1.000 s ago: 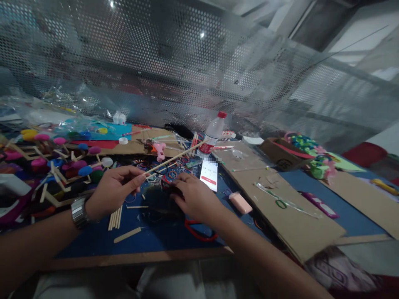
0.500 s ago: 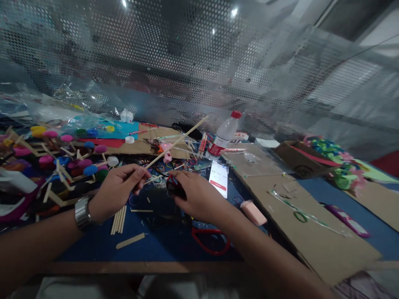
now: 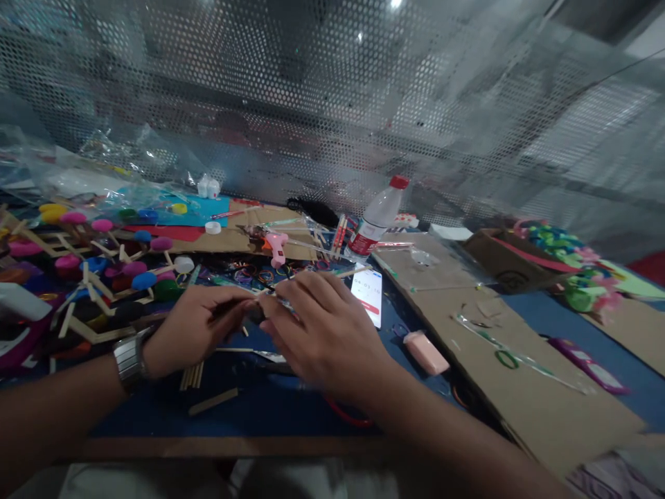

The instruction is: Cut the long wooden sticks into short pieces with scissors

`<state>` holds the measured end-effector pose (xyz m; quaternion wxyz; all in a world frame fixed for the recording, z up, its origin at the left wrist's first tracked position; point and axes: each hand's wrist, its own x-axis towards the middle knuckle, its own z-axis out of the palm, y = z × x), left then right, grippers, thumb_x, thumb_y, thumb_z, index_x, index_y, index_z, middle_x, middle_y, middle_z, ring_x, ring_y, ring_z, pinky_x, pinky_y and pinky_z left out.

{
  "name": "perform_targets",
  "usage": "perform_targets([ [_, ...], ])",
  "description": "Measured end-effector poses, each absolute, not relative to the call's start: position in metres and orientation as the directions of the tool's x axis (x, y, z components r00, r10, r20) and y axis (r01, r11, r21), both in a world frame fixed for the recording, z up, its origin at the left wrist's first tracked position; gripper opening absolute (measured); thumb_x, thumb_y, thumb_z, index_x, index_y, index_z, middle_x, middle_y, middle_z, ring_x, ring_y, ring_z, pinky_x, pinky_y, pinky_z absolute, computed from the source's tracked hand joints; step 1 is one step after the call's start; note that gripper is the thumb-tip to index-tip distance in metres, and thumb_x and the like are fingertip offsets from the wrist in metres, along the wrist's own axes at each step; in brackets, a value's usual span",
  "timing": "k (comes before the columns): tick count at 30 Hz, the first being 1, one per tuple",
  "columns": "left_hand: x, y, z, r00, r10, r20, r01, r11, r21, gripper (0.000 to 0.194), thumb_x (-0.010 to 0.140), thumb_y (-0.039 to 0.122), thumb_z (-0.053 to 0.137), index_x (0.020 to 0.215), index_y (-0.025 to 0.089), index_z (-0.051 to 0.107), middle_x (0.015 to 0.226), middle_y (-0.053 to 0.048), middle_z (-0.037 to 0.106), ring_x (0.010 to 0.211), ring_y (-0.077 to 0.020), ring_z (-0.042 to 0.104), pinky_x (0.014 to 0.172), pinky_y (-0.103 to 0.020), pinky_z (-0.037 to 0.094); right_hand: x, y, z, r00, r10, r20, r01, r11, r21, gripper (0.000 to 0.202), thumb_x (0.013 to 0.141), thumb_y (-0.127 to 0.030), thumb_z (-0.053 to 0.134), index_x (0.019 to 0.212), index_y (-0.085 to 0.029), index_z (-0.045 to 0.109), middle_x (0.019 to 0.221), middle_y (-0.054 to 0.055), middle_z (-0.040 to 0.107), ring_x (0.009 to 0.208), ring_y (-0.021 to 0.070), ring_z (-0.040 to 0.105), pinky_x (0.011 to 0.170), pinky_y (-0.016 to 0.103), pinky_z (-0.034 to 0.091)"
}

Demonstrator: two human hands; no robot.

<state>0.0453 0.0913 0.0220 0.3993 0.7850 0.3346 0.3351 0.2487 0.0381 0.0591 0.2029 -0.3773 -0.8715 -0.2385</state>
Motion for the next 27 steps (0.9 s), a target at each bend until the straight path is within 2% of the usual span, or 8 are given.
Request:
perform_targets([
  [1,0.045,0.091,0.023,0.573,0.767,0.289,0.273,-0.511,0.815,0.032,0.096,0.035,0.053,0.073,0.017,0.066,0.056,0.004,0.055,0.053,-0.0096,0.048,0.052,-0.021,0.036,0.247,0.039,0.062,-0.63,0.613,0.477,0.77,0.571,0.284,0.024,0.096,-0.023,0.054,0.112,-0.011,0.068,0.103,0.016,0.071,0.095,0.0294,0.061,0.081,0.042,0.047],
  [4,0.045,0.089,0.025,0.598,0.718,0.356,0.3,-0.612,0.732,0.026,0.096,0.028,0.051,0.076,0.018,0.064,0.062,0.003,0.058,0.059,-0.0113,0.051,0.059,-0.022,0.038,0.245,0.045,0.066,-0.656,0.72,0.227,0.753,0.6,0.272,0.016,0.093,-0.013,0.052,0.092,-0.015,0.067,0.078,0.008,0.07,0.068,0.0219,0.06,0.058,0.033,0.037],
  [6,0.045,0.089,0.025,0.642,0.677,0.36,0.317,-0.661,0.68,0.025,0.097,0.027,0.047,0.078,0.018,0.061,0.065,0.002,0.058,0.06,-0.0119,0.05,0.06,-0.023,0.036,0.245,0.047,0.064,-0.639,0.754,0.15,0.764,0.601,0.236,0.013,0.091,-0.011,0.053,0.086,-0.017,0.064,0.069,0.004,0.066,0.059,0.0178,0.056,0.051,0.031,0.025],
  [8,0.043,0.088,0.025,0.699,0.636,0.327,0.328,-0.692,0.643,0.029,0.099,0.028,0.041,0.077,0.019,0.057,0.067,0.002,0.056,0.06,-0.0124,0.047,0.059,-0.025,0.033,0.245,0.046,0.063,-0.628,0.763,0.152,0.775,0.595,0.213,0.012,0.091,-0.012,0.053,0.084,-0.018,0.061,0.067,0.003,0.065,0.056,0.0162,0.055,0.05,0.031,0.02],
  [11,0.042,0.087,0.025,0.757,0.595,0.27,0.312,-0.692,0.651,0.031,0.101,0.03,0.035,0.075,0.02,0.05,0.068,0.002,0.053,0.06,-0.0129,0.043,0.058,-0.026,0.031,0.246,0.042,0.061,-0.643,0.743,0.183,0.765,0.616,0.187,0.016,0.09,-0.009,0.049,0.084,-0.018,0.06,0.067,0.002,0.065,0.055,0.0156,0.054,0.05,0.031,0.019],
  [15,0.043,0.085,0.028,0.78,0.574,0.248,0.229,-0.631,0.741,0.037,0.103,0.033,0.03,0.071,0.02,0.045,0.065,0.003,0.046,0.058,-0.0123,0.039,0.058,-0.025,0.032,0.248,0.039,0.056,-0.665,0.693,0.278,0.744,0.648,0.164,0.021,0.086,-0.005,0.044,0.083,-0.02,0.059,0.064,0.001,0.063,0.052,0.0148,0.05,0.05,0.031,0.021],
  [19,0.044,0.082,0.032,0.781,0.58,0.233,0.166,-0.552,0.817,0.039,0.103,0.034,0.029,0.07,0.02,0.045,0.064,0.004,0.044,0.057,-0.0115,0.038,0.057,-0.024,0.033,0.249,0.041,0.052,-0.677,0.641,0.362,0.717,0.685,0.129,0.026,0.088,-0.004,0.039,0.08,-0.019,0.058,0.061,0.0,0.059,0.051,0.0153,0.047,0.05,0.03,0.024],
  [27,0.045,0.079,0.027,0.781,0.617,0.099,0.128,-0.314,0.941,0.041,0.102,0.042,0.031,0.072,0.02,0.049,0.065,0.002,0.045,0.056,-0.0114,0.039,0.05,-0.022,0.035,0.252,0.039,0.045,-0.652,0.65,0.39,0.716,0.698,0.034,0.029,0.093,-0.006,0.036,0.08,-0.02,0.058,0.06,-0.001,0.057,0.051,0.0149,0.046,0.05,0.03,0.026],
])
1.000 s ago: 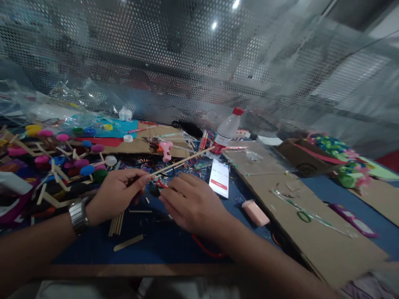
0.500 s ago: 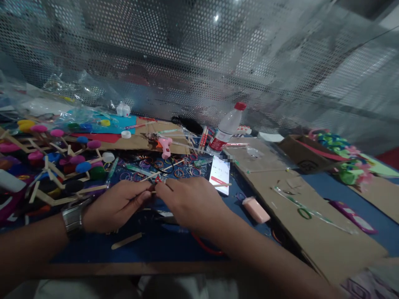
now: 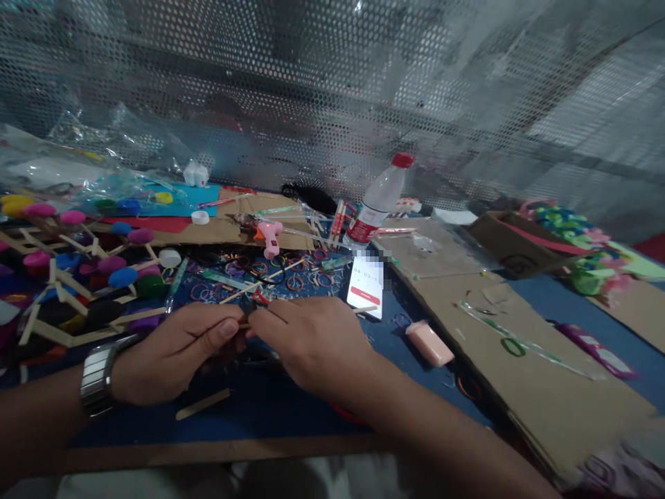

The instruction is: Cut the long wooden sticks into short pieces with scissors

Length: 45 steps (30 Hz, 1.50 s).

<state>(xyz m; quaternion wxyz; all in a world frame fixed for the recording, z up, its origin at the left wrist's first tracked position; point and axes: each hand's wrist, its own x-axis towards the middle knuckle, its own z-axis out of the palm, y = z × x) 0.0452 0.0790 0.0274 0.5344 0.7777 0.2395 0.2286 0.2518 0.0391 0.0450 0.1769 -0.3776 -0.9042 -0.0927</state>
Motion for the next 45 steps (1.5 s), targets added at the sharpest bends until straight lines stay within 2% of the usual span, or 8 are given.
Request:
perform_targets([
  [6,0.046,0.08,0.026,0.772,0.623,0.127,0.116,-0.335,0.935,0.042,0.103,0.04,0.031,0.072,0.019,0.049,0.065,0.003,0.045,0.055,-0.0104,0.04,0.052,-0.022,0.035,0.252,0.041,0.04,-0.608,0.683,0.405,0.737,0.676,-0.034,0.031,0.095,-0.009,0.036,0.078,-0.02,0.059,0.059,-0.001,0.056,0.05,0.0142,0.046,0.05,0.028,0.028],
  [10,0.048,0.082,0.025,0.69,0.688,0.223,0.171,-0.454,0.874,0.042,0.102,0.036,0.034,0.067,0.018,0.047,0.06,0.003,0.042,0.055,-0.0099,0.035,0.051,-0.022,0.03,0.248,0.041,0.05,-0.576,0.714,0.398,0.791,0.611,0.048,0.027,0.101,-0.021,0.04,0.088,-0.016,0.064,0.075,0.006,0.064,0.066,0.02,0.054,0.061,0.032,0.041],
  [14,0.052,0.086,0.024,0.525,0.837,0.153,0.099,-0.238,0.966,0.041,0.099,0.044,0.041,0.07,0.017,0.053,0.061,0.003,0.045,0.053,-0.0093,0.038,0.047,-0.021,0.032,0.249,0.031,0.061,-0.5,0.675,0.543,0.84,0.529,0.116,0.024,0.098,-0.03,0.051,0.115,-0.016,0.061,0.108,0.016,0.062,0.1,0.0304,0.054,0.087,0.048,0.047],
  [22,0.053,0.097,0.021,0.397,0.915,0.07,-0.195,0.009,0.981,0.031,0.087,0.045,0.064,0.076,0.016,0.061,0.059,0.004,0.046,0.05,-0.0073,0.042,0.043,-0.017,0.032,0.272,0.005,0.036,-0.438,0.649,0.622,0.875,0.465,0.131,0.008,0.091,-0.018,0.06,0.097,-0.018,0.066,0.092,0.01,0.064,0.103,0.0299,0.056,0.091,0.046,0.047],
  [29,0.051,0.1,0.018,0.336,0.939,0.073,-0.286,0.028,0.958,0.025,0.079,0.038,0.076,0.081,0.015,0.067,0.056,0.005,0.048,0.051,-0.0058,0.04,0.049,-0.016,0.031,0.277,0.024,0.018,-0.453,0.857,0.247,0.88,0.474,-0.028,0.03,0.092,-0.02,0.058,0.12,-0.009,0.065,0.114,0.018,0.067,0.103,0.031,0.06,0.093,0.05,0.052],
  [34,0.05,0.099,0.029,0.291,0.953,0.083,-0.388,0.038,0.921,0.03,0.069,0.039,0.084,0.073,0.015,0.067,0.055,0.004,0.05,0.05,-0.0056,0.041,0.049,-0.017,0.033,0.263,0.051,0.013,-0.487,0.854,0.182,0.864,0.502,-0.043,0.038,0.087,-0.012,0.062,0.124,-0.006,0.065,0.101,0.019,0.072,0.097,0.0322,0.063,0.088,0.049,0.054],
  [40,0.047,0.1,0.051,0.215,0.968,0.128,-0.512,0.0,0.859,0.029,0.065,0.033,0.085,0.066,0.016,0.062,0.058,0.005,0.048,0.051,-0.0063,0.042,0.05,-0.018,0.037,0.267,0.043,0.026,-0.499,0.802,0.329,0.819,0.56,-0.123,0.032,0.081,-0.01,0.061,0.113,-0.013,0.067,0.11,0.016,0.067,0.104,0.029,0.061,0.092,0.045,0.052],
  [45,0.042,0.093,0.073,0.131,0.979,0.156,-0.564,-0.056,0.824,0.019,0.076,0.025,0.076,0.066,0.017,0.062,0.062,0.004,0.048,0.051,-0.0067,0.043,0.049,-0.019,0.041,0.285,0.009,0.036,-0.323,0.746,0.582,0.811,0.535,-0.235,0.01,0.087,-0.019,0.065,0.096,-0.02,0.068,0.092,0.008,0.067,0.081,0.0209,0.065,0.071,0.034,0.056],
])
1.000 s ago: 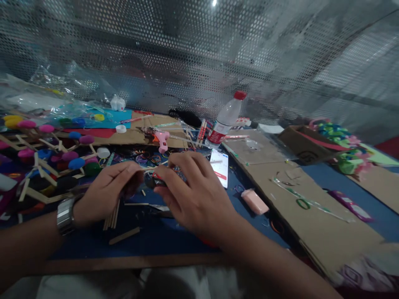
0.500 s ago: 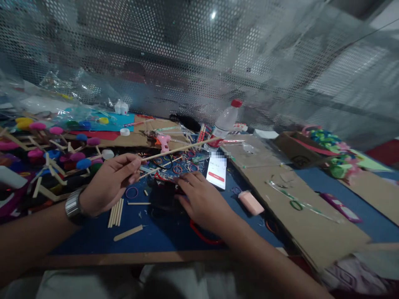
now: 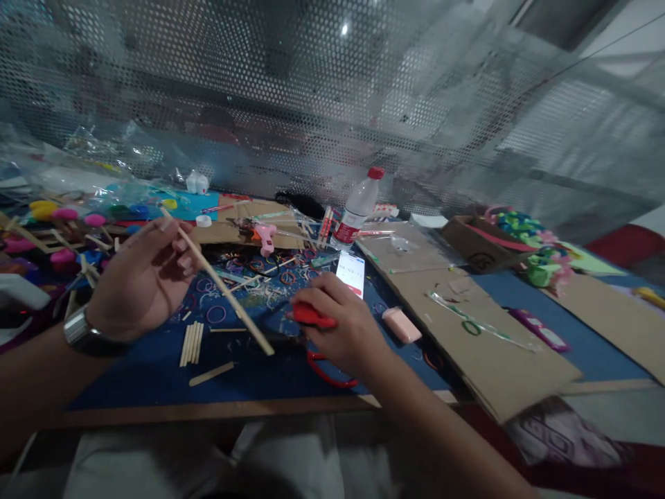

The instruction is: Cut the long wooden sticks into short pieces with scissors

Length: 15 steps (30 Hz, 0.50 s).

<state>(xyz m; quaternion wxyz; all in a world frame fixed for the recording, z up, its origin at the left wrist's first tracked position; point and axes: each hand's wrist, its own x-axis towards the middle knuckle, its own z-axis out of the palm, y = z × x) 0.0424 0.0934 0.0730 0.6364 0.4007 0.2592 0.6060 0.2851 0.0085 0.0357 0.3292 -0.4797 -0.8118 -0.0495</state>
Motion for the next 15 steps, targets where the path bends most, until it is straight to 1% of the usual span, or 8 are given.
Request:
perform_targets([
  [4,0.034,0.078,0.09,0.183,0.951,0.248,-0.451,-0.143,0.881,0.017,0.089,0.026,0.063,0.074,0.019,0.063,0.07,0.001,0.058,0.063,-0.0107,0.058,0.059,-0.022,0.05,0.296,-0.026,0.026,0.018,0.719,0.695,0.779,0.426,-0.46,0.012,0.082,-0.026,0.076,0.093,-0.026,0.071,0.08,0.001,0.074,0.069,0.0191,0.069,0.065,0.031,0.058],
  [6,0.028,0.066,0.096,0.298,0.888,0.35,-0.286,-0.267,0.92,0.016,0.093,0.032,0.059,0.081,0.022,0.061,0.066,0.002,0.059,0.058,-0.0123,0.06,0.055,-0.024,0.05,0.297,-0.046,0.016,0.216,0.74,0.636,0.723,0.316,-0.614,0.014,0.082,-0.028,0.075,0.095,-0.026,0.073,0.081,0.002,0.075,0.063,0.0191,0.069,0.06,0.031,0.057],
  [8,0.024,0.053,0.096,0.461,0.803,0.376,0.014,-0.431,0.902,0.015,0.094,0.034,0.058,0.086,0.023,0.062,0.06,0.005,0.057,0.044,-0.009,0.052,0.044,-0.021,0.041,0.292,-0.067,0.005,0.336,0.762,0.554,0.605,0.277,-0.747,0.014,0.084,-0.03,0.074,0.097,-0.026,0.073,0.084,0.003,0.075,0.054,0.0163,0.065,0.052,0.029,0.055],
  [10,0.023,0.039,0.088,0.616,0.694,0.373,0.275,-0.633,0.723,0.013,0.094,0.031,0.06,0.088,0.022,0.067,0.072,0.002,0.067,0.061,-0.0114,0.062,0.056,-0.022,0.045,0.284,-0.085,-0.006,0.355,0.818,0.452,0.422,0.291,-0.859,0.023,0.085,-0.039,0.072,0.104,-0.025,0.071,0.088,0.005,0.073,0.063,0.0184,0.069,0.057,0.029,0.056],
  [11,0.024,0.032,0.082,0.702,0.626,0.339,0.33,-0.709,0.624,0.012,0.093,0.031,0.061,0.091,0.023,0.07,0.081,0.001,0.07,0.072,-0.0136,0.065,0.064,-0.023,0.047,0.278,-0.093,-0.011,0.289,0.869,0.401,0.301,0.315,-0.9,0.038,0.083,-0.047,0.073,0.113,-0.025,0.069,0.093,0.007,0.072,0.069,0.0202,0.07,0.06,0.031,0.057],
  [13,0.028,0.019,0.067,0.817,0.54,0.202,0.399,-0.783,0.478,0.016,0.096,0.029,0.057,0.091,0.023,0.071,0.085,0.0,0.069,0.078,-0.0155,0.065,0.066,-0.025,0.046,0.268,-0.103,-0.02,0.262,0.914,0.311,0.128,0.286,-0.95,0.06,0.079,-0.065,0.067,0.122,-0.023,0.065,0.113,0.012,0.067,0.08,0.0234,0.07,0.068,0.035,0.059],
  [14,0.031,0.014,0.058,0.842,0.522,0.137,0.431,-0.803,0.41,0.017,0.096,0.026,0.056,0.09,0.023,0.071,0.085,0.0,0.068,0.075,-0.0159,0.064,0.063,-0.026,0.044,0.263,-0.106,-0.024,0.256,0.927,0.275,0.07,0.266,-0.962,0.062,0.081,-0.069,0.061,0.121,-0.022,0.066,0.121,0.014,0.063,0.084,0.0247,0.07,0.068,0.035,0.059],
  [15,0.034,0.009,0.051,0.85,0.519,0.089,0.463,-0.817,0.344,0.017,0.096,0.023,0.055,0.093,0.024,0.071,0.087,0.0,0.067,0.073,-0.0163,0.064,0.06,-0.027,0.043,0.258,-0.107,-0.026,0.263,0.937,0.231,0.034,0.23,-0.973,0.051,0.087,-0.063,0.059,0.116,-0.022,0.066,0.119,0.014,0.063,0.078,0.0222,0.069,0.062,0.033,0.058],
])
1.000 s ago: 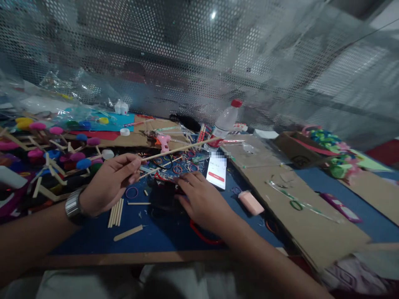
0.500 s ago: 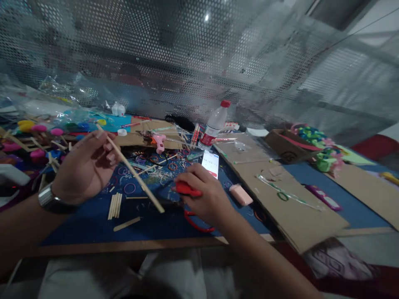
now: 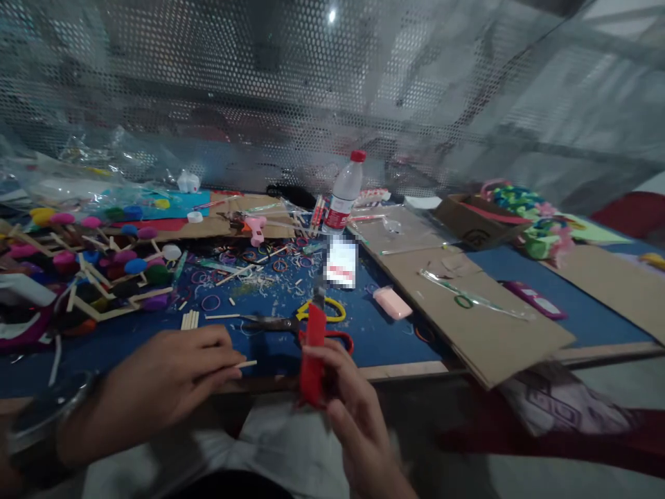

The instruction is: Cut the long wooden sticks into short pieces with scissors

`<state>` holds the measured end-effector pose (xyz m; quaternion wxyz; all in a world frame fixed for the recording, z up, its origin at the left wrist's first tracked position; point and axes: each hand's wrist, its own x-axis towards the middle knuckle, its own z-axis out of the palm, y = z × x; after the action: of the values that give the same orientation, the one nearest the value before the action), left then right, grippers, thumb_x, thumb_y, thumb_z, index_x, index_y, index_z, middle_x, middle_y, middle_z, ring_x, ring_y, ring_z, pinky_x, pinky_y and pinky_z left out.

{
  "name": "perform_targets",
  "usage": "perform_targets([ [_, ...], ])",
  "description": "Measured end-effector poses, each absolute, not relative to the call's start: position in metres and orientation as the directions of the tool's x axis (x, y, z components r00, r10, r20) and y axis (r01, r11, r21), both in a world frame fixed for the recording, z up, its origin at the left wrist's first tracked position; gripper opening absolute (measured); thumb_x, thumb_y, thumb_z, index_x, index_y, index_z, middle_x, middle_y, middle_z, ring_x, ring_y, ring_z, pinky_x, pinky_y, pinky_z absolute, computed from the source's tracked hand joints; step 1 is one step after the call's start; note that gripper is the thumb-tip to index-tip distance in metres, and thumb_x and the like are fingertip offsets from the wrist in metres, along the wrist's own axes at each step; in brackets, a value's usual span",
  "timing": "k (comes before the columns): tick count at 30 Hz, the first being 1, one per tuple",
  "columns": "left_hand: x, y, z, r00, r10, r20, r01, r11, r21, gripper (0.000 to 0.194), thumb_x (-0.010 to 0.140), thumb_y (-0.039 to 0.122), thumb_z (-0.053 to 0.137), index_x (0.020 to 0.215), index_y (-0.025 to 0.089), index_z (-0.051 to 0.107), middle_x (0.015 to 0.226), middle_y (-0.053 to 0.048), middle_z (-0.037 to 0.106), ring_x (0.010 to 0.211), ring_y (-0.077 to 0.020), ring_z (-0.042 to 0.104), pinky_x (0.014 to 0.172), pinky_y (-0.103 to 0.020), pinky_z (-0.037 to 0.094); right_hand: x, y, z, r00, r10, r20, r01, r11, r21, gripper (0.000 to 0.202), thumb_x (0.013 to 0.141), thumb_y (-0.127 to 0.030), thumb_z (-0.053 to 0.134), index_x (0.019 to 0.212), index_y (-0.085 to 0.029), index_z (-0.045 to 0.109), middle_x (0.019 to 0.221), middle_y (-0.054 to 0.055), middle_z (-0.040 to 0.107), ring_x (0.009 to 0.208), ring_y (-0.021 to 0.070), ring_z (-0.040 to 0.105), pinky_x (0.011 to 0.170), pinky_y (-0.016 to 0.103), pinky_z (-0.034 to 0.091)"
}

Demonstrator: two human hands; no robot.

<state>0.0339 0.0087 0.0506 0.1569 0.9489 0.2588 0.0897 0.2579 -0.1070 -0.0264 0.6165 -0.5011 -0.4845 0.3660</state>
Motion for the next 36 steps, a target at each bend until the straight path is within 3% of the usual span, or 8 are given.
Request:
perform_targets([
  [3,0.045,-0.002,0.032,0.855,0.518,0.004,0.507,-0.838,0.202,0.018,0.092,0.014,0.056,0.099,0.022,0.07,0.091,-0.002,0.066,0.073,-0.0181,0.063,0.057,-0.028,0.043,0.246,-0.106,-0.03,0.295,0.946,0.13,0.091,0.108,-0.99,0.016,0.091,-0.037,0.064,0.092,-0.022,0.059,0.083,0.002,0.063,0.059,0.0139,0.061,0.052,0.024,0.05],
  [6,0.059,-0.006,0.019,0.847,0.529,0.06,0.52,-0.846,0.117,0.018,0.091,0.009,0.055,0.095,0.019,0.069,0.089,-0.004,0.064,0.072,-0.019,0.062,0.056,-0.029,0.043,0.24,-0.105,-0.027,0.339,0.933,0.118,0.134,0.077,-0.988,0.015,0.089,-0.03,0.063,0.09,-0.024,0.049,0.074,-0.003,0.056,0.058,0.0118,0.053,0.05,0.02,0.044],
  [13,0.075,0.001,0.0,0.808,0.534,0.248,0.515,-0.845,0.141,0.012,0.091,0.01,0.058,0.094,0.016,0.068,0.086,-0.005,0.067,0.082,-0.0221,0.062,0.073,-0.036,0.052,0.243,-0.115,-0.018,0.305,0.919,0.251,0.434,0.101,-0.895,0.035,0.09,-0.027,0.058,0.125,-0.022,0.053,0.093,0.005,0.071,0.076,0.0182,0.07,0.071,0.028,0.058],
  [18,0.064,-0.004,-0.003,0.766,0.535,0.356,0.521,-0.841,0.144,0.014,0.093,0.023,0.06,0.103,0.015,0.066,0.092,-0.007,0.068,0.084,-0.025,0.059,0.072,-0.041,0.049,0.248,-0.131,-0.023,0.226,0.926,0.302,0.598,0.113,-0.794,0.032,0.092,-0.023,0.053,0.123,-0.024,0.063,0.115,0.011,0.071,0.101,0.0254,0.071,0.085,0.036,0.06],
  [24,0.063,-0.003,-0.008,0.766,0.53,0.364,0.464,-0.848,0.256,0.016,0.095,0.014,0.053,0.095,0.016,0.069,0.085,-0.005,0.064,0.079,-0.0208,0.054,0.07,-0.036,0.047,0.242,-0.142,-0.029,0.169,0.963,0.21,0.55,0.084,-0.831,0.047,0.096,-0.019,0.044,0.141,-0.029,0.053,0.127,0.013,0.062,0.068,0.0155,0.071,0.054,0.025,0.061],
  [29,0.072,0.008,-0.004,0.806,0.509,0.303,0.461,-0.86,0.218,0.016,0.094,0.017,0.057,0.084,0.017,0.07,0.079,-0.004,0.063,0.076,-0.0227,0.055,0.068,-0.038,0.046,0.242,-0.139,-0.027,0.104,0.96,0.262,0.697,0.118,-0.708,0.052,0.095,-0.013,0.046,0.144,-0.027,0.05,0.129,0.012,0.062,0.11,0.0224,0.068,0.09,0.033,0.061],
  [34,0.066,-0.008,-0.001,0.769,0.55,0.327,0.537,-0.832,0.138,0.018,0.094,0.026,0.059,0.101,0.013,0.07,0.09,-0.009,0.068,0.083,-0.0275,0.06,0.072,-0.044,0.051,0.245,-0.136,-0.027,0.051,0.959,0.277,0.771,0.139,-0.622,0.051,0.095,-0.011,0.045,0.144,-0.025,0.05,0.126,0.012,0.062,0.116,0.0208,0.066,0.092,0.029,0.059],
  [36,0.058,-0.022,-0.004,0.715,0.572,0.403,0.577,-0.807,0.123,0.025,0.094,0.028,0.058,0.109,0.012,0.069,0.107,-0.013,0.071,0.106,-0.0326,0.061,0.088,-0.049,0.05,0.246,-0.136,-0.027,0.049,0.962,0.268,0.79,0.128,-0.6,0.051,0.095,-0.013,0.046,0.144,-0.026,0.049,0.126,0.012,0.062,0.115,0.0214,0.067,0.09,0.03,0.06],
])
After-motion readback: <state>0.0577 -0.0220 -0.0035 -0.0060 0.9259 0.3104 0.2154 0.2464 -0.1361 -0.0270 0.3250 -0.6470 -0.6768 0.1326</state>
